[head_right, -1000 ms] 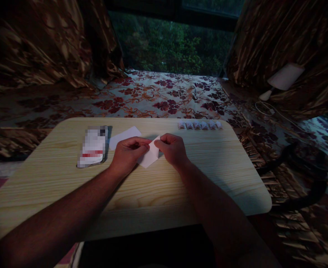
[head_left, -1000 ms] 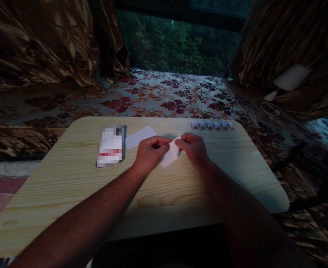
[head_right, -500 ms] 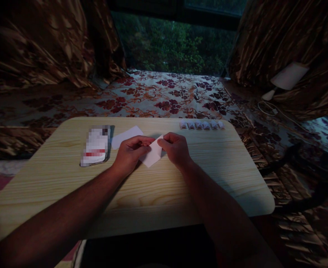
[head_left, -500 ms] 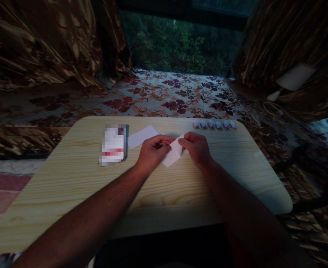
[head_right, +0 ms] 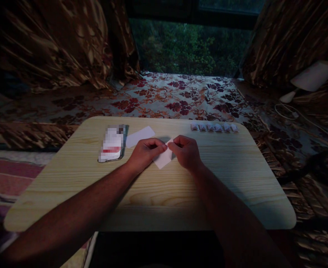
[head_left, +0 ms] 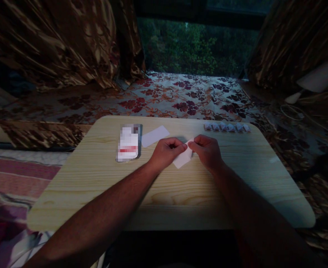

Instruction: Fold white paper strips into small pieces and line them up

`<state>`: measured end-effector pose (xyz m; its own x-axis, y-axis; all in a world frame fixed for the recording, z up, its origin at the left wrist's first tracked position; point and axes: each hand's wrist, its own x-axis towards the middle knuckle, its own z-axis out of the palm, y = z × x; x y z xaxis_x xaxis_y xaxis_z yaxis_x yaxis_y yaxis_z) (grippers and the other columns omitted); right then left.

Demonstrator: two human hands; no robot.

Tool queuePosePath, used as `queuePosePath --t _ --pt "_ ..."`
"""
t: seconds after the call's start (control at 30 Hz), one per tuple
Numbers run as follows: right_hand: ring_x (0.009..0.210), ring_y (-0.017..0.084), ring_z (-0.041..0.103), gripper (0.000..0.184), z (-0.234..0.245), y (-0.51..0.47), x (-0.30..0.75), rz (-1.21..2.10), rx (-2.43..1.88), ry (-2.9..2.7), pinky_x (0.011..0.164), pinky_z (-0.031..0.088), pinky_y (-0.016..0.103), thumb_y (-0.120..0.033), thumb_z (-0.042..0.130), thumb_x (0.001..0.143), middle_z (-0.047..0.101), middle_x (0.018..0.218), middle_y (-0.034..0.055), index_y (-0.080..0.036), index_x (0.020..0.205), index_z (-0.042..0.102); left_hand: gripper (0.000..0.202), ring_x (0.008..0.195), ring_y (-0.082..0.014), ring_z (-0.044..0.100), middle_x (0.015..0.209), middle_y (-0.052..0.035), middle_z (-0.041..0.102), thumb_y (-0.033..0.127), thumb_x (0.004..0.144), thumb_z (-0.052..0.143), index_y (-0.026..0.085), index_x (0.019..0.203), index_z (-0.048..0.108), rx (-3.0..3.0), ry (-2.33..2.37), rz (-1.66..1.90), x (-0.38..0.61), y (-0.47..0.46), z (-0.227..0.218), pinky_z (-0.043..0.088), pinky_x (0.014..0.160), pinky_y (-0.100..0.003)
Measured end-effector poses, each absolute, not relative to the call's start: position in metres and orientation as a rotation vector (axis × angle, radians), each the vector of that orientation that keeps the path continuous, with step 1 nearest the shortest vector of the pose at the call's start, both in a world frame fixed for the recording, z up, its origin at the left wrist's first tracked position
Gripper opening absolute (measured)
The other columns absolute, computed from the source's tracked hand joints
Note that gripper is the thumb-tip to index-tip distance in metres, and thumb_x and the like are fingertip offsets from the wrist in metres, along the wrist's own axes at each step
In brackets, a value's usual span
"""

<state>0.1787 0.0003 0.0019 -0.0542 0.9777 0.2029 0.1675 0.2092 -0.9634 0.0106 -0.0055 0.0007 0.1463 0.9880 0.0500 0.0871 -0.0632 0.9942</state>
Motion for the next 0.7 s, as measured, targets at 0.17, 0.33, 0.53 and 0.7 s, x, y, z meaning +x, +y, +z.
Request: queuePosePath --t 0.17,0.33,0.53,0.7 --pt "0.049 0.009 0.039 0.024 -0.0003 0.0011 0.1782 0.986 -1.17 -1.461 0.048 0.028 0.024 -0.029 0.069 0.074 0.049 0.051 -0.0056 -0.018 0.057 0.055 0.023 0.05 -0.0085 0.047 0.058 0.0013 0.059 0.033 0.076 0.071 0.014 0.064 0.066 1.399 1.143 1.088 0.0104 -0.0056 -0.0006 0.033 0.048 -0.022" --pt "0.049 0.01 0.046 0.02 -0.0003 0.0022 0.1781 1.054 -1.189 -1.464 0.049 0.032 0.024 -0.029 0.068 0.075 0.056 0.052 -0.0036 -0.017 0.06 0.061 0.022 0.051 -0.0086 0.048 0.059 0.0008 0.06 0.032 0.075 0.071 0.014 0.064 0.067 1.385 1.143 1.085 0.01 -0.0046 -0.0002 0.034 0.048 -0.022" --pt "0.049 0.01 0.048 0.019 0.0034 0.0034 0.178 1.056 -1.212 -1.38 0.051 0.034 0.024 -0.029 0.068 0.075 0.057 0.051 -0.0033 -0.017 0.061 0.064 0.021 0.05 -0.0082 0.047 0.059 0.0005 0.061 0.032 0.075 0.071 0.013 0.066 0.067 1.373 1.145 1.063 0.0111 -0.0057 0.0008 0.034 0.048 -0.022" --pt "0.048 0.009 0.048 0.017 0.0028 0.0041 0.1781 1.054 -1.179 -1.331 0.052 0.036 0.024 -0.026 0.067 0.074 0.056 0.05 -0.0043 -0.017 0.06 0.063 0.022 0.05 -0.008 0.046 0.06 -0.0002 0.06 0.032 0.075 0.07 0.013 0.068 0.065 1.367 1.145 1.024 0.0121 -0.0059 -0.0012 0.033 0.047 -0.022"
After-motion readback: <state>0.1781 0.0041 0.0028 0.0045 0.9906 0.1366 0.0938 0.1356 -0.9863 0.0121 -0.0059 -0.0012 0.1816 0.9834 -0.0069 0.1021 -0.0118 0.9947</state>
